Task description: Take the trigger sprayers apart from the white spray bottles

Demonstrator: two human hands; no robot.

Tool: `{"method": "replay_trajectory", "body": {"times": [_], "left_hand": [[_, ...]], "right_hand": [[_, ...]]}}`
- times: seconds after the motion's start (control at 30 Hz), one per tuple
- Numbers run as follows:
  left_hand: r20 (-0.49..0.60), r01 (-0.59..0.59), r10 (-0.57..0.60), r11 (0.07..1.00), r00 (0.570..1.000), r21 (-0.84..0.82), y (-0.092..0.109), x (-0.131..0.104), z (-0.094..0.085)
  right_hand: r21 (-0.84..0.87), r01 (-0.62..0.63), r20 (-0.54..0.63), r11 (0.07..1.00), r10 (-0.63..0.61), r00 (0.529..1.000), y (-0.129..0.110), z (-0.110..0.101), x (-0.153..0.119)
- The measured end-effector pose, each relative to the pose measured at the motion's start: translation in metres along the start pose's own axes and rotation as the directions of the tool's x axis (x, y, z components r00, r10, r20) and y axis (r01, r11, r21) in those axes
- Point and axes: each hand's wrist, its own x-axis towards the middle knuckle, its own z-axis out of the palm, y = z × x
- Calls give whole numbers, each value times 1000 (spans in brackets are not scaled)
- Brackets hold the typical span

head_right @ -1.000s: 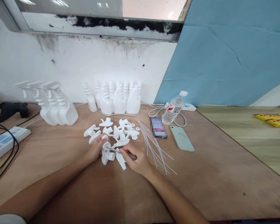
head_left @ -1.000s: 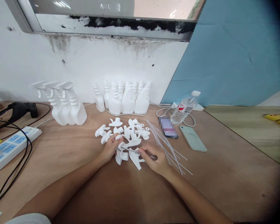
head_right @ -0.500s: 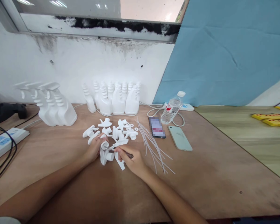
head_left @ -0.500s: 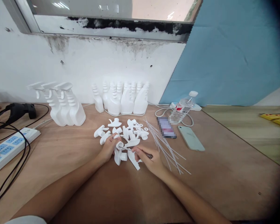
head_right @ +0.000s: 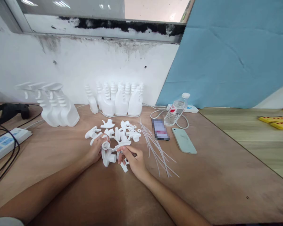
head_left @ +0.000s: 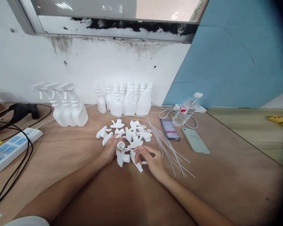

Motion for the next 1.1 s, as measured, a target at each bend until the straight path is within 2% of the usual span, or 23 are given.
{"method": "replay_trajectory", "body": {"times": [0.17,0.37,0.43,0.6,0.73,0.8,0.9,1.0,1.1], "left_hand": [[-4,-26,26,1000,1000,-5,1,0,-1],[10,-25,25,1000,1000,-9,0,-1,0],[14,-15,16,1000,1000,-15,-1,-1,0],[38,2,-1,1000,999,-30,1,-2,1],[48,-2,3,999,999,-32,2,-2,1],[43,-2,3,1000,999,-29,2,-1,1],[42,2,-1,1000,999,-28,0,-1,0],[34,2,-1,1000,999,-15,1,-1,0],[30,-1,1,1000,1000,-1,1,-2,1]], "right_hand": [[49,-14,-49,999,17,999,5,5,-2],[-158,154,-29,975,-161,987,5,6,-13],[-125,118,-36,985,-124,992,6,5,-12],[91,-46,-94,995,55,994,8,4,-2],[145,-71,-101,987,86,991,10,5,-1],[86,-34,-95,996,42,995,9,6,-4],[-93,99,-64,991,-105,992,7,6,-10],[-274,283,13,919,-290,957,6,5,-16],[-385,407,76,828,-411,908,6,3,-17]]}}
